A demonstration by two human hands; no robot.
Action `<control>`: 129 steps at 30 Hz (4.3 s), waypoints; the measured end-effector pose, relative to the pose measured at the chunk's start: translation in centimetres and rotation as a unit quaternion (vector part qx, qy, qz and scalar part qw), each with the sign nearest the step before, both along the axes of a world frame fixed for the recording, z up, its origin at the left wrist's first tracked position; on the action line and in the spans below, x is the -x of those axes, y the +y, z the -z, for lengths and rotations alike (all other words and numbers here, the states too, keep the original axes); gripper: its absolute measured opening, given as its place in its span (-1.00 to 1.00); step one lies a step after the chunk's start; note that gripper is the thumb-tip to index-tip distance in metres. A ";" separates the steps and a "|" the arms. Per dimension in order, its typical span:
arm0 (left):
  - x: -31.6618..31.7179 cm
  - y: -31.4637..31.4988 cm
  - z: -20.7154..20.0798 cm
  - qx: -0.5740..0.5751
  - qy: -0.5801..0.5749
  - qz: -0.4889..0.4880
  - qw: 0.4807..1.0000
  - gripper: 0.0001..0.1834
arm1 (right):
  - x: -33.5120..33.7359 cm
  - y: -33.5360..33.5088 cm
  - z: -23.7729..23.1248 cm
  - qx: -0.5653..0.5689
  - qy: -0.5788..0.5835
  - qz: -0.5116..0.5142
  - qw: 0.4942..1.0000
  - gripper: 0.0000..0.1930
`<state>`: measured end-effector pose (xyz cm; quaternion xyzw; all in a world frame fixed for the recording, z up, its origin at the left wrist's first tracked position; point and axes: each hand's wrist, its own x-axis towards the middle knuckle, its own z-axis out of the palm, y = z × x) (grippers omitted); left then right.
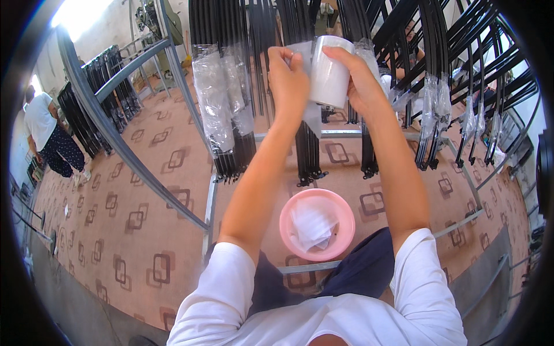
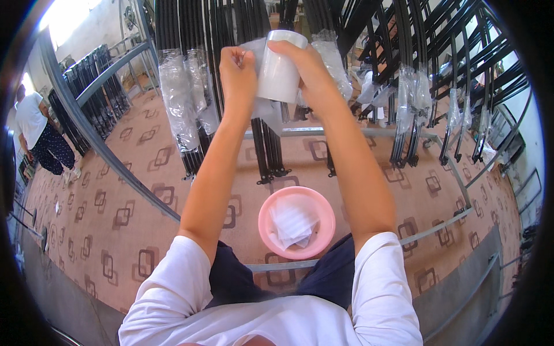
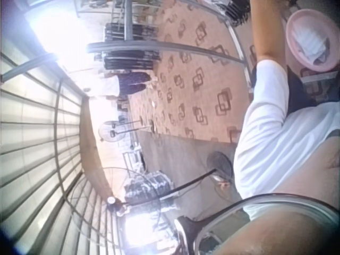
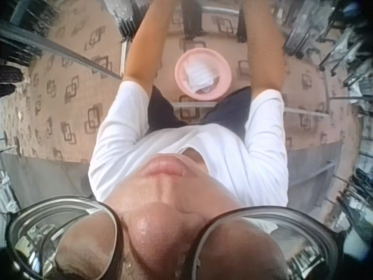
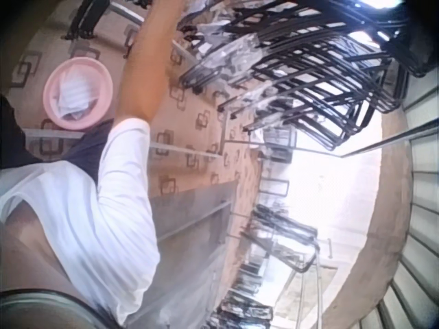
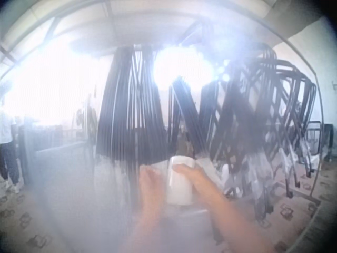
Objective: The person takes sheets of protective foam from a pink bowl and wraps them around the joints of black metal frames hanging on a rack. The person then uses a roll of plastic film to secure the foam wrapping onto the frames.
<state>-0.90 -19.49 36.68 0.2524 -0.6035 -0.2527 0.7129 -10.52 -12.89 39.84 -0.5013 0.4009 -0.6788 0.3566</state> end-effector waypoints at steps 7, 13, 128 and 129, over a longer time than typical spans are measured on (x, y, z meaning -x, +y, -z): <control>-1.2 -0.8 -0.7 0.012 0.038 -0.020 0.999 -0.87 | -0.7 -0.1 1.6 0.056 -0.141 -0.050 0.987 -0.58; -2.9 0.8 -2.2 -0.019 0.034 -0.079 0.996 -0.86 | -1.1 -0.2 0.8 0.027 -0.121 -0.064 0.990 -0.58; -9.0 0.3 -3.6 -0.178 0.017 0.206 0.962 -0.60 | -7.4 -7.2 0.0 -0.041 -0.175 -0.220 0.959 -0.71; -8.7 0.3 -3.5 -0.181 0.021 0.190 0.965 -0.62 | -7.2 -7.1 -0.1 -0.031 -0.172 -0.195 0.965 -0.73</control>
